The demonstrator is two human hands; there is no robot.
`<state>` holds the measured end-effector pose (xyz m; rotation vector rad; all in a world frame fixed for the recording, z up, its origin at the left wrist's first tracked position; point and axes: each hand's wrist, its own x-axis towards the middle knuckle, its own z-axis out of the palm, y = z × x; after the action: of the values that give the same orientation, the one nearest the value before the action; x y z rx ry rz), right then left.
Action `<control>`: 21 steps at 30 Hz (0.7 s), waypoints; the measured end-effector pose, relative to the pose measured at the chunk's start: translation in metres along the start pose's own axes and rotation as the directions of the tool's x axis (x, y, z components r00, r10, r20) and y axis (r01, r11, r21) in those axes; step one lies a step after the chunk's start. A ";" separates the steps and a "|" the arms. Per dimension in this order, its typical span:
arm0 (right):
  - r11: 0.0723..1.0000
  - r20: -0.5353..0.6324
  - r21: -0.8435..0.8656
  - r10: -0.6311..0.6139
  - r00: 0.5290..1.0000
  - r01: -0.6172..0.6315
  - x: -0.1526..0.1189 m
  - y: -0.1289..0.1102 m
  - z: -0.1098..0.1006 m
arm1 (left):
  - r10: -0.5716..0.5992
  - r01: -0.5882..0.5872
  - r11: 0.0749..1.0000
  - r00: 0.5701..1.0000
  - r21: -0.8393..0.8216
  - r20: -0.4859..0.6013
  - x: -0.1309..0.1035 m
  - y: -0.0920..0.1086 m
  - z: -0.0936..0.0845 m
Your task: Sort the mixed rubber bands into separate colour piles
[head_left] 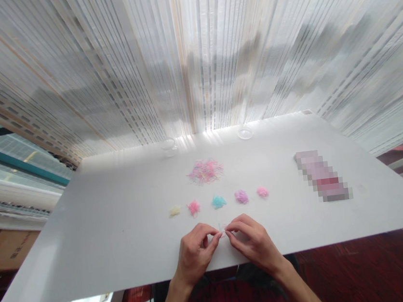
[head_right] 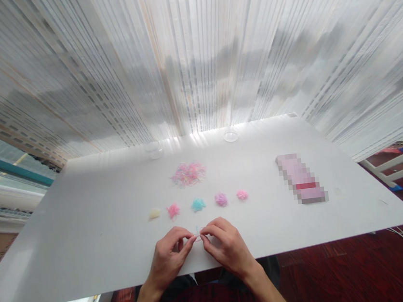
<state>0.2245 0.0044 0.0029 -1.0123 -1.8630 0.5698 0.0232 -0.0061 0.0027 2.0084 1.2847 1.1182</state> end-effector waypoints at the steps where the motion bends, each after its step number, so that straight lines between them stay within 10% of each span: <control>1: 1.000 -0.003 -0.001 0.002 1.000 -0.002 0.000 0.000 0.000 | 0.001 -0.001 1.000 1.000 -0.002 0.001 0.000 0.000 0.000; 21: 0.998 -0.007 0.030 0.060 0.998 -0.060 0.001 0.000 -0.004 | 0.008 -0.008 0.999 1.000 -0.039 -0.007 0.000 -0.002 0.000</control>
<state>0.2276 0.0050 0.0055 -1.0521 -1.8175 0.6259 0.0222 -0.0058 0.0013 1.9845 1.2492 1.1466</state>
